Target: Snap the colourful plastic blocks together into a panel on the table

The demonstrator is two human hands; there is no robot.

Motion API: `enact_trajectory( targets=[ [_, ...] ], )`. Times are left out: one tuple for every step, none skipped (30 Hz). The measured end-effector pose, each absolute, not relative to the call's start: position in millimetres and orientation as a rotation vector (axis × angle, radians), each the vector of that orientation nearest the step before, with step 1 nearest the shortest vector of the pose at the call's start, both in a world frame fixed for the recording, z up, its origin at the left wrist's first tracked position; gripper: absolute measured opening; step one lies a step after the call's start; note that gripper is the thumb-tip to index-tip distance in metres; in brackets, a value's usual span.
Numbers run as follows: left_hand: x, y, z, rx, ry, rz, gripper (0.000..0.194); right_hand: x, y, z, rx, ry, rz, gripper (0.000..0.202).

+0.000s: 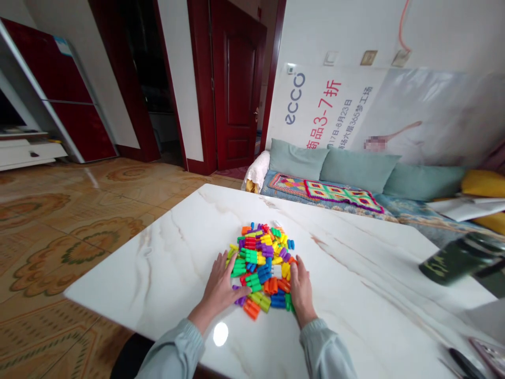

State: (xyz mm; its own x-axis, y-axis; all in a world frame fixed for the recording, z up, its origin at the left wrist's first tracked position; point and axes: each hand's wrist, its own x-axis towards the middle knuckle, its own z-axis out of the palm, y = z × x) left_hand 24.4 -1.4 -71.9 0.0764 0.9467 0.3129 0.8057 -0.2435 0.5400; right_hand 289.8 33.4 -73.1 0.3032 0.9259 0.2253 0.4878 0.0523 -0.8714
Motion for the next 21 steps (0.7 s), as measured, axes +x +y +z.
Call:
enact_trajectory(
  targets=[
    [26.2, 2.8, -73.8, 2.129, 1.767, 0.910, 0.108, 280.0, 30.0, -76.2, -1.606, -1.354, 0.546, 0.084],
    [28.1, 6.3, -75.4, 2.136, 1.764, 0.918, 0.106, 270.3, 27.9, -78.4, -1.630, -1.367, 0.529, 0.085],
    [29.9, 9.2, -76.5, 2.143, 1.764, 0.930, 0.104, 261.6, 26.8, -79.6, -1.655, -1.370, 0.508, 0.088],
    [31.3, 11.4, -77.1, 2.150, 1.765, 0.942, 0.101, 254.5, 26.4, -79.9, -1.679, -1.365, 0.488, 0.090],
    [32.0, 12.9, -77.1, 2.156, 1.765, 0.952, 0.098, 249.4, 26.2, -79.4, -1.698, -1.362, 0.473, 0.092],
    [32.3, 13.6, -76.8, 2.161, 1.762, 0.958, 0.096, 246.5, 26.0, -78.4, -1.710, -1.361, 0.462, 0.095],
    [32.0, 13.5, -76.3, 2.161, 1.755, 0.964, 0.093, 245.4, 25.5, -77.2, -1.714, -1.358, 0.454, 0.097],
    [31.6, 12.7, -75.7, 2.153, 1.744, 0.971, 0.091, 245.9, 24.6, -76.1, -1.713, -1.348, 0.445, 0.098],
    [31.1, 11.3, -75.0, 2.132, 1.737, 0.983, 0.089, 247.3, 23.1, -75.2, -1.712, -1.329, 0.434, 0.098],
    [30.8, 9.5, -74.4, 2.098, 1.740, 1.001, 0.086, 249.0, 21.2, -74.6, -1.715, -1.308, 0.425, 0.097],
    [30.9, 7.5, -73.9, 2.058, 1.751, 1.020, 0.083, 250.4, 18.8, -74.5, -1.723, -1.297, 0.418, 0.096],
    [31.6, 5.4, -73.5, 2.024, 1.765, 1.034, 0.080, 251.2, 16.1, -74.6, -1.738, -1.304, 0.412, 0.094],
    [32.7, 3.5, -73.0, 2.011, 1.773, 1.036, 0.078, 251.2, 13.4, -74.8, -1.754, -1.330, 0.413, 0.092],
    [34.0, 1.8, -72.5, 2.018, 1.773, 1.026, 0.077, 250.4, 10.7, -75.1, -1.765, -1.366, 0.421, 0.091],
    [35.5, 0.5, -72.0, 2.032, 1.767, 1.013, 0.076, 249.1, 8.3, -75.3, -1.771, -1.393, 0.428, 0.091],
    [36.8, -0.6, -71.4, 2.039, 1.760, 1.007, 0.075, 247.5, 6.2, -75.4, -1.774, -1.403, 0.421, 0.090],
    [37.9, -1.5, -70.7, 2.031, 1.762, 1.016, 0.074, 246.2, 4.4, -75.5, -1.776, -1.396, 0.403, 0.089],
    [38.7, -2.5, -70.0, 2.004, 1.776, 1.040, 0.072, 245.3, 3.0, -75.5, -1.773, -1.391, 0.389, 0.088],
    [39.2, -3.6, -69.2, 1.973, 1.795, 1.065, 0.070, 245.1, 1.6, -75.5, -1.761, -1.406, 0.384, 0.086],
    [39.5, -5.1, -68.4, 1.957, 1.806, 1.079, 0.068, 245.8, 0.2, -75.4, -1.741, -1.440, 0.389, 0.084],
    [39.8, -7.0, -67.4, 1.963, 1.802, 1.078, 0.067, 247.3, -1.5, -75.1, -1.715, -1.474, 0.402, 0.082]
  ],
)
